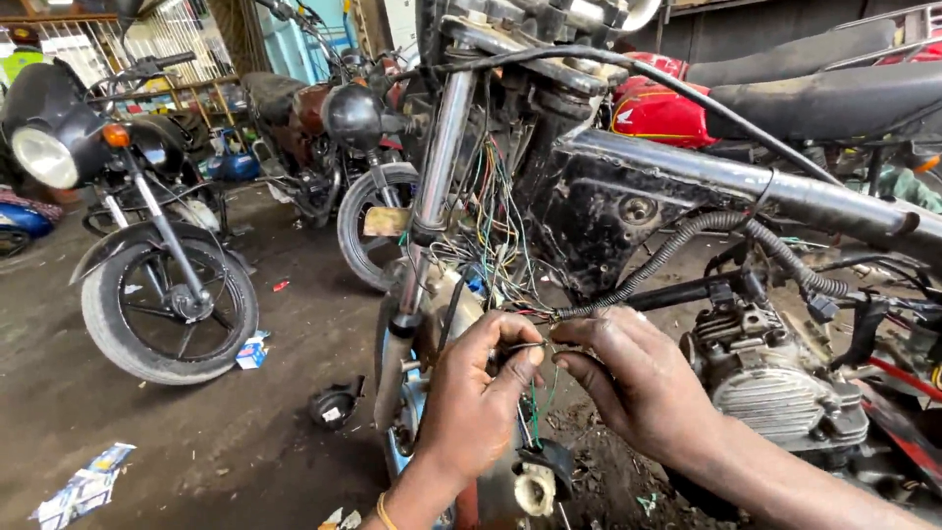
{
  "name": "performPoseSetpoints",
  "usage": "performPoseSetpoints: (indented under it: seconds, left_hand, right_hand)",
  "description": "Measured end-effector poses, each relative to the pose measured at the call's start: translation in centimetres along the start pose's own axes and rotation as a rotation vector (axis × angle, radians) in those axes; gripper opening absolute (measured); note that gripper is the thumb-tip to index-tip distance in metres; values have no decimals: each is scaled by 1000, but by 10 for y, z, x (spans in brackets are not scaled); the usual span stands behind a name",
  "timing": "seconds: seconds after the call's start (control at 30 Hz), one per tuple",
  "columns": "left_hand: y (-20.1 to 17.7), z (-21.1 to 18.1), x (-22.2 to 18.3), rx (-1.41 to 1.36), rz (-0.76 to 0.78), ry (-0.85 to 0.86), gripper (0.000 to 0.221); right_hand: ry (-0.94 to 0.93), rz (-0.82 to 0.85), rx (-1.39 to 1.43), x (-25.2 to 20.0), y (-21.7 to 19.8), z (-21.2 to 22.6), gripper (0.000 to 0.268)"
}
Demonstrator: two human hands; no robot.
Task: Finalizing the headlight wiring on a motorcycle by stripping wires with pliers and twisting them together.
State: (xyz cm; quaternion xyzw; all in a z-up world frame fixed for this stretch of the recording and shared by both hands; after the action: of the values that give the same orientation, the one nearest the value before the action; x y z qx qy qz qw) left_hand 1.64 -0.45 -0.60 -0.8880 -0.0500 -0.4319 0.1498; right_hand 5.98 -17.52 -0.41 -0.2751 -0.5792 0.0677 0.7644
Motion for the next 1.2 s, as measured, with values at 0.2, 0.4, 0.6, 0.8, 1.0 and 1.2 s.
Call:
performPoseSetpoints:
  seconds: [0.2, 0.4, 0.6, 0.8, 1.0, 1.2]
  left_hand:
    - [5, 16, -2, -277, 67, -42, 5]
    - [3, 4, -2, 70, 78, 197, 1]
    - [6, 1, 1, -17, 58, 98, 8]
    - [7, 10, -2, -175, -1, -73, 4]
    - [10, 7, -1, -161, 62, -11, 9]
    - [7, -7, -1, 245, 52, 327, 9]
  right_hand:
    - [-36, 13, 20, 3, -3, 5, 26]
    - [910, 377, 1301, -10, 32, -23, 29]
    - [627, 111, 748, -7, 16, -20, 27]
    - [103, 168, 174, -3, 2, -7, 25]
    - [2, 95, 73, -2, -3, -10, 21]
    - [997, 390, 779, -1, 7, -16, 28]
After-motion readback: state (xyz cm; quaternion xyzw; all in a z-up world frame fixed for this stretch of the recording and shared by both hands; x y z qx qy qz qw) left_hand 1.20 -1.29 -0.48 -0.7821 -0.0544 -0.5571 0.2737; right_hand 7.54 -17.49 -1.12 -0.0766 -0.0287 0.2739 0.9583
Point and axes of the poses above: each hand's wrist, its own x-axis towards the middle knuckle, its own y-axis out of the palm, z = x × y, the point moved 3 cm from there along x, towards the middle knuckle, and after that the axes turned 11 degrees about y, right-handed, at the moved point
